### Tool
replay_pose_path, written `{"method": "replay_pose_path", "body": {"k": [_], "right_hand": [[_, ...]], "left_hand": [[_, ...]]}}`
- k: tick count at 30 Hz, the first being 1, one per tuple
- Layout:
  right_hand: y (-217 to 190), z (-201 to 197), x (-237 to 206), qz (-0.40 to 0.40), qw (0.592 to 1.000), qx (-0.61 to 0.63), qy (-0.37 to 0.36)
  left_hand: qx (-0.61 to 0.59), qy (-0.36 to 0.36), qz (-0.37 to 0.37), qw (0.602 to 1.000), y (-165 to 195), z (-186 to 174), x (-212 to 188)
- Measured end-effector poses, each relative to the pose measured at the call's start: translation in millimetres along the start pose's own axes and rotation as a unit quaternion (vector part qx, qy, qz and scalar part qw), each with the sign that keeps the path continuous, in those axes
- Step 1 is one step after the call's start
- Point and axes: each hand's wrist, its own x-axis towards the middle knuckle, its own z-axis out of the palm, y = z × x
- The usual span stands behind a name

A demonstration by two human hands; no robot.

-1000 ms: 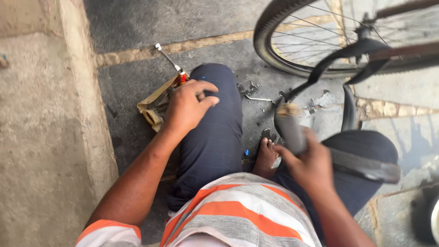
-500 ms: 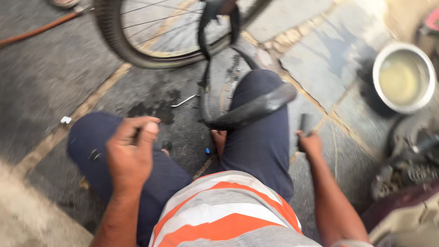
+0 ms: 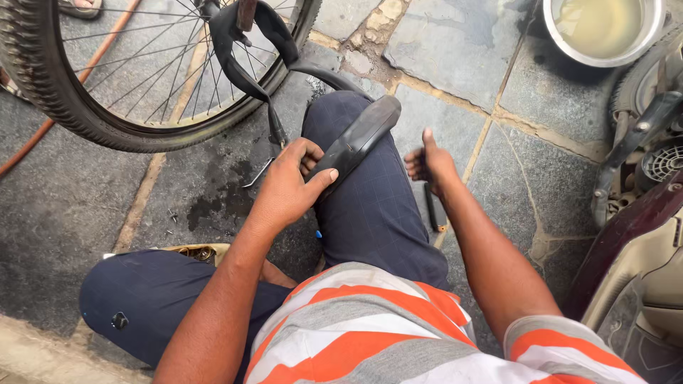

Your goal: The person sits on the ground and repairs a bicycle inner tube. They use a sanding block to roughen the surface, apply glue from a tube, and then place a patch over the hole. Finally, they insert the repaired inner tube back into the tire.

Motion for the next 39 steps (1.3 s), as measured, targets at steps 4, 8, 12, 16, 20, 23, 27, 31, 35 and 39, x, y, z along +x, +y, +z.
{"method": "replay_pose_path", "body": {"k": [4, 8, 12, 16, 20, 23, 27, 31, 35, 39], "right_hand": [[-115.9, 44.2, 3.8, -0.092, 0.994, -0.045, -0.036], [-200.0, 101.5, -7.2, -0.449, 0.872, -0.152, -0.121], [-221.5, 133.9, -15.3, -0.33, 0.812, -0.481, 0.019], [-193.1, 105.5, -51.3, -0.443, 0.83, -0.296, 0.164], [-130.5, 70.1, -137.8, -0.414, 0.847, 0.286, -0.17], [-92.0, 85.5, -193.4, -0.4, 0.826, 0.359, -0.168], [-90.6, 122.2, -206.0, -0.445, 0.796, 0.377, -0.16], [-99.4, 142.9, -172.3, -0.489, 0.796, 0.335, -0.127], [-107.1, 149.5, -136.8, -0.551, 0.791, 0.247, -0.099], [-168.0, 139.5, -102.6, -0.621, 0.767, 0.155, 0.036]], "left_hand": [[-0.077, -0.124, -0.106, 0.984, -0.1, -2.3, -1.3], [-0.326, -0.167, -0.112, 0.924, 2.3, 17.9, -14.1], [-0.402, -0.084, -0.106, 0.906, 9.6, 38.6, -21.1], [-0.323, -0.067, -0.09, 0.94, 12.0, 33.9, -20.4], [-0.229, -0.032, -0.056, 0.971, 13.8, 27.8, -17.7], [-0.252, -0.047, -0.061, 0.965, 16.4, 31.2, -13.9], [-0.233, -0.058, -0.049, 0.97, 20.9, 42.4, -14.2], [-0.275, -0.062, -0.07, 0.957, 21.2, 51.2, -16.6], [-0.28, -0.054, -0.025, 0.958, 14.9, 53.4, -16.3], [-0.252, -0.071, -0.08, 0.962, 10.6, 55.7, -14.9]]}}
